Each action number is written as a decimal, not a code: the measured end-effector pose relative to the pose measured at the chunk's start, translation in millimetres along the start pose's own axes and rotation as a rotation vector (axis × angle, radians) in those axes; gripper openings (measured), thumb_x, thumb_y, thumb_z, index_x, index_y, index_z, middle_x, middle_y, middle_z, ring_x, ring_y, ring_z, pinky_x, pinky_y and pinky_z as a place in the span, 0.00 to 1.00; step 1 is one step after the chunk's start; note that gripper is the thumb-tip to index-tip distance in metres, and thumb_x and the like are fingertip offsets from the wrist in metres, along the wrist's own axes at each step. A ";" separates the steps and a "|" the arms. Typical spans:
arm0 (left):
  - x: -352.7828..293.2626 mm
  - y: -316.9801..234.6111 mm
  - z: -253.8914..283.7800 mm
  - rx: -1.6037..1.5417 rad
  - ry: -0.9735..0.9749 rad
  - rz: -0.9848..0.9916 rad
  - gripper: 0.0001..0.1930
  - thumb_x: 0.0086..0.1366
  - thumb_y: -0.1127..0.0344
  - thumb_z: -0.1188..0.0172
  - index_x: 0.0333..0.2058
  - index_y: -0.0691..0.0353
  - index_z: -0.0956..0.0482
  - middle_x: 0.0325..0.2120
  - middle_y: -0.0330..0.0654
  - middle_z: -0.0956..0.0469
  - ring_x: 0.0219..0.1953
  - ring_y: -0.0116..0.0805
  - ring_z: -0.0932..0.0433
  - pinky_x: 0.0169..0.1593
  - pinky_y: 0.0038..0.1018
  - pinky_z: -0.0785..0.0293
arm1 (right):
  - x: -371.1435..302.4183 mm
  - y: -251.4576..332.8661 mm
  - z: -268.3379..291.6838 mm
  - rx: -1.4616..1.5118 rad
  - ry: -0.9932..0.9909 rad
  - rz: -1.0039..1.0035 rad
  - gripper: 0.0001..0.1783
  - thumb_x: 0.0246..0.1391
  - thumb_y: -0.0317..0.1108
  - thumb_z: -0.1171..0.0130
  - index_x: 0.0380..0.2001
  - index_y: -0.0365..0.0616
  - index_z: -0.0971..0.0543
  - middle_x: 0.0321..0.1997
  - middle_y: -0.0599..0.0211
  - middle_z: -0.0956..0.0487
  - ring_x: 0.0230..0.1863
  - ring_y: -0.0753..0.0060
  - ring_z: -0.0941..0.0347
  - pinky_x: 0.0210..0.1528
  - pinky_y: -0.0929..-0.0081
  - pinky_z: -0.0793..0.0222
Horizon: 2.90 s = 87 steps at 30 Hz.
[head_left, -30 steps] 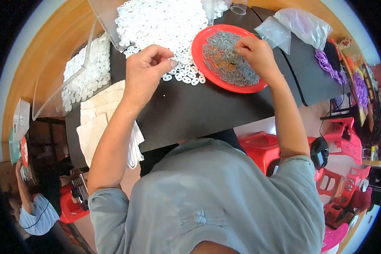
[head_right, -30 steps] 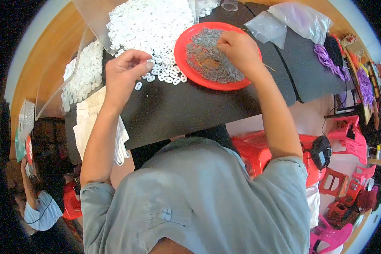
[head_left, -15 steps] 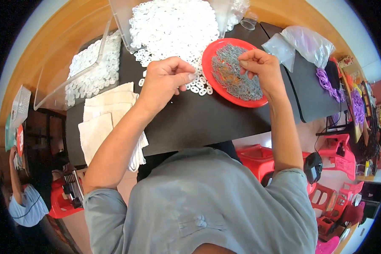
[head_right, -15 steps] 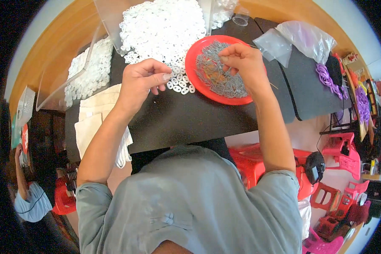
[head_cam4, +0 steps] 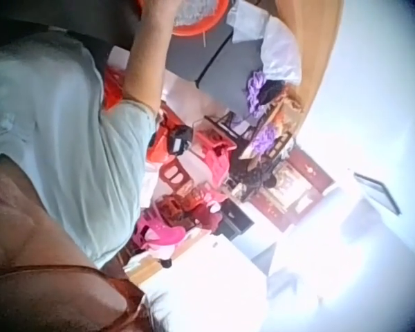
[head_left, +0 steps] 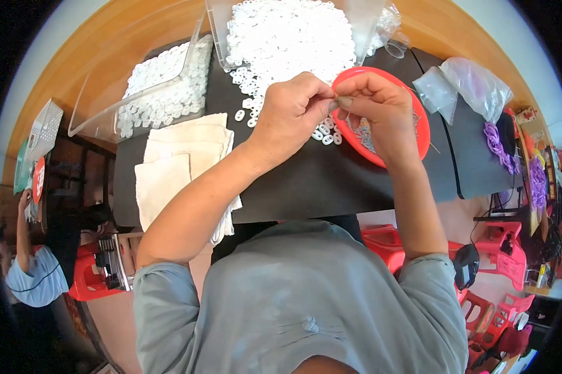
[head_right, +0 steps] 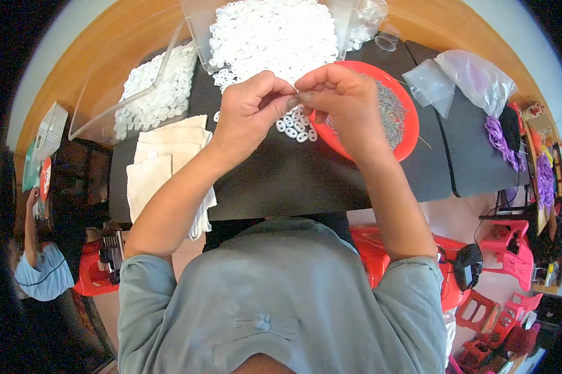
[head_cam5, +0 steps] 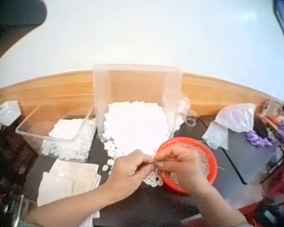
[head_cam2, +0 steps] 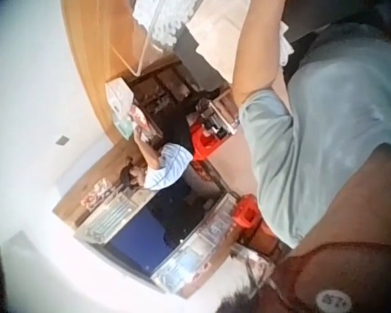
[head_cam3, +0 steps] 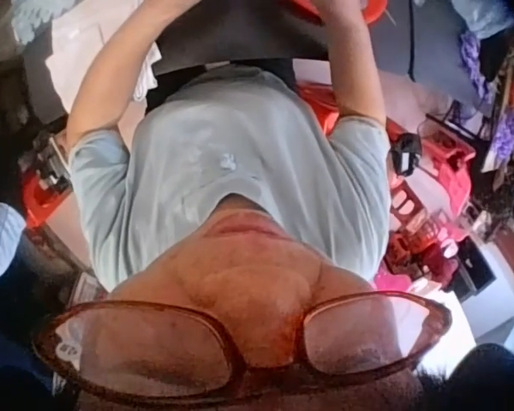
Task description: Manually inserting small metal pins into white plastic components at a workshop table.
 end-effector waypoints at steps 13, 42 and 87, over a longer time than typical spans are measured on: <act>-10.8 19.4 -4.6 -0.249 0.050 0.424 0.03 0.59 0.73 0.41 0.29 0.65 0.21 0.18 0.34 0.25 0.18 0.18 0.30 0.20 0.16 0.35 | 1.8 -8.1 -6.5 -0.088 0.019 0.132 0.09 0.51 0.18 0.44 0.37 0.37 0.23 0.34 0.72 0.21 0.34 0.85 0.27 0.31 0.86 0.35; -4.4 27.8 12.7 -0.469 0.213 0.643 0.05 0.56 0.70 0.41 0.27 0.66 0.22 0.15 0.38 0.27 0.14 0.24 0.30 0.16 0.20 0.38 | 8.1 10.1 -13.8 -0.517 0.184 0.425 0.09 0.52 0.25 0.41 0.39 0.37 0.20 0.32 0.74 0.21 0.36 0.82 0.28 0.40 0.83 0.33; 0.9 66.0 41.0 0.841 0.403 0.130 0.04 0.51 0.70 0.39 0.27 0.61 0.20 0.28 0.47 0.26 0.37 0.48 0.24 0.39 0.40 0.29 | 32.8 -4.3 -34.8 -0.268 0.039 0.271 0.05 0.53 0.28 0.37 0.33 0.39 0.19 0.24 0.81 0.25 0.26 0.91 0.36 0.28 0.88 0.44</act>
Point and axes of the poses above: each hand's wrist, its own x-axis towards the middle knuckle, its own z-axis out of the back of the hand, y = z × x, the point moved 5 cm from there along x, towards the middle knuckle
